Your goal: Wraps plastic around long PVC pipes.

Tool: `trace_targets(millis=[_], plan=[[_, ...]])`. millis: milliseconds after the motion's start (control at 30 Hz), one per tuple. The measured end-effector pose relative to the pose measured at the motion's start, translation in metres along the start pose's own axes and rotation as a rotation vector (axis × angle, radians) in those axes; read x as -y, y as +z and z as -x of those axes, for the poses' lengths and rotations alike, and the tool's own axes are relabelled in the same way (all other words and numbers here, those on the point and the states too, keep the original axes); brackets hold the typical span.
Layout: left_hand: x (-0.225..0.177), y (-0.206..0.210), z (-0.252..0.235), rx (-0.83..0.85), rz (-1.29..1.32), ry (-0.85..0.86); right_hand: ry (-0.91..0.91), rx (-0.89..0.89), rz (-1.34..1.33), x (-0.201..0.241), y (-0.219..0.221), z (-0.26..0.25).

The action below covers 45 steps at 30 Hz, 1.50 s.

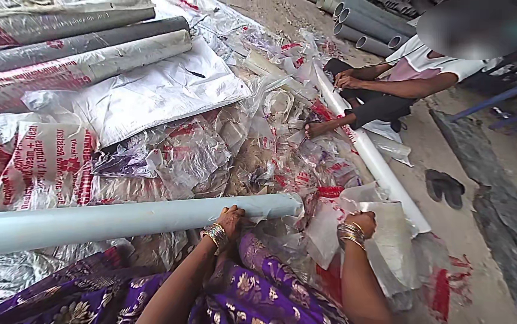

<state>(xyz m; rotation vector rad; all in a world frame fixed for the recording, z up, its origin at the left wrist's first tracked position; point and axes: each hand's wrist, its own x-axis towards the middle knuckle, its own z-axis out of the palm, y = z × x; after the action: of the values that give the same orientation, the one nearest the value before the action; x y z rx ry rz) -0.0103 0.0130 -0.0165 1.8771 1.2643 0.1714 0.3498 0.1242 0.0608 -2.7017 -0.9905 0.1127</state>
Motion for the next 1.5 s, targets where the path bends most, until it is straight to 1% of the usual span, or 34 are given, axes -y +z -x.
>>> trace_targets(millis=[33, 67, 133, 167, 233, 300, 333, 367, 433, 533, 633, 700, 733, 833, 900, 967, 1000, 1033, 1067, 1100, 1167, 1233, 1300, 1367, 1500], plan=[[0.0, 0.001, 0.0, -0.013, -0.001, 0.001, 0.049, -0.044, -0.022, -0.018, -0.016, -0.02], [0.0, 0.0, -0.001, -0.026, -0.007, 0.002, 0.061, -0.063, -0.031, -0.033, -0.03, -0.035], [0.0, 0.001, -0.002, -0.041, -0.015, 0.011, -0.015, -0.025, -0.047, -0.05, -0.043, -0.045], [-0.002, 0.002, -0.002, -0.041, -0.003, 0.014, -0.085, 0.025, -0.063, -0.05, -0.039, -0.04], [-0.004, 0.001, 0.0, -0.028, 0.019, 0.012, -0.284, 0.187, -0.119, -0.038, -0.014, -0.02], [-0.005, -0.002, 0.001, -0.022, 0.021, 0.005, -0.502, 0.408, -0.191, -0.014, 0.018, 0.013], [-0.004, -0.003, 0.001, -0.019, 0.02, 0.001, -0.576, 0.468, -0.208, -0.003, 0.032, 0.029], [-0.004, -0.002, 0.001, -0.016, 0.017, -0.003, -0.613, 0.485, -0.209, 0.006, 0.045, 0.043], [-0.003, 0.0, 0.0, -0.022, 0.011, 0.002, -0.602, 0.462, -0.162, 0.017, 0.063, 0.056], [-0.001, 0.002, -0.001, -0.048, 0.001, 0.02, -0.594, 0.404, -0.042, 0.024, 0.069, 0.062], [-0.003, 0.002, 0.0, -0.04, -0.002, 0.005, -0.644, 0.389, 0.237, 0.032, 0.065, 0.064], [-0.006, 0.0, 0.0, 0.0, -0.003, -0.021, -0.701, 0.329, 0.412, 0.036, 0.066, 0.063], [-0.007, -0.002, 0.001, 0.017, -0.001, -0.026, -0.716, 0.298, 0.455, 0.039, 0.065, 0.061], [-0.008, 0.0, 0.002, 0.017, -0.018, -0.029, -0.714, 0.247, 0.481, 0.066, 0.052, 0.047], [-0.01, 0.004, 0.002, 0.017, -0.046, -0.046, -0.79, 0.248, 0.504, 0.089, 0.043, 0.044], [-0.012, 0.007, 0.0, 0.039, -0.078, -0.072, -0.846, 0.261, 0.512, 0.112, 0.038, 0.052], [-0.012, 0.009, -0.001, 0.039, -0.087, -0.079, -0.844, 0.261, 0.493, 0.12, 0.037, 0.055], [-0.013, 0.011, -0.001, 0.033, -0.09, -0.088, -0.803, 0.273, 0.462, 0.126, 0.036, 0.056], [-0.014, 0.014, -0.001, 0.02, -0.083, -0.093, -0.731, 0.299, 0.398, 0.129, 0.033, 0.054], [-0.015, 0.015, 0.001, 0.016, -0.073, -0.1, -0.643, 0.321, 0.27, 0.128, 0.029, 0.051], [-0.014, 0.015, 0.001, 0.012, -0.068, -0.102, -0.464, 0.344, -0.124, 0.119, 0.017, 0.04], [-0.012, 0.015, -0.001, -0.013, -0.049, -0.089, -0.299, 0.317, -0.536, 0.109, 0.0, 0.033], [-0.01, 0.015, -0.001, -0.035, -0.011, -0.079, -0.176, 0.237, -0.789, 0.096, -0.015, 0.03], [-0.011, 0.011, -0.001, -0.036, 0.033, -0.084, -0.175, 0.143, -0.841, 0.077, -0.018, 0.024], [-0.017, -0.005, -0.002, 0.002, 0.137, -0.112, -0.296, 0.029, -0.636, 0.043, -0.018, 0.026]])
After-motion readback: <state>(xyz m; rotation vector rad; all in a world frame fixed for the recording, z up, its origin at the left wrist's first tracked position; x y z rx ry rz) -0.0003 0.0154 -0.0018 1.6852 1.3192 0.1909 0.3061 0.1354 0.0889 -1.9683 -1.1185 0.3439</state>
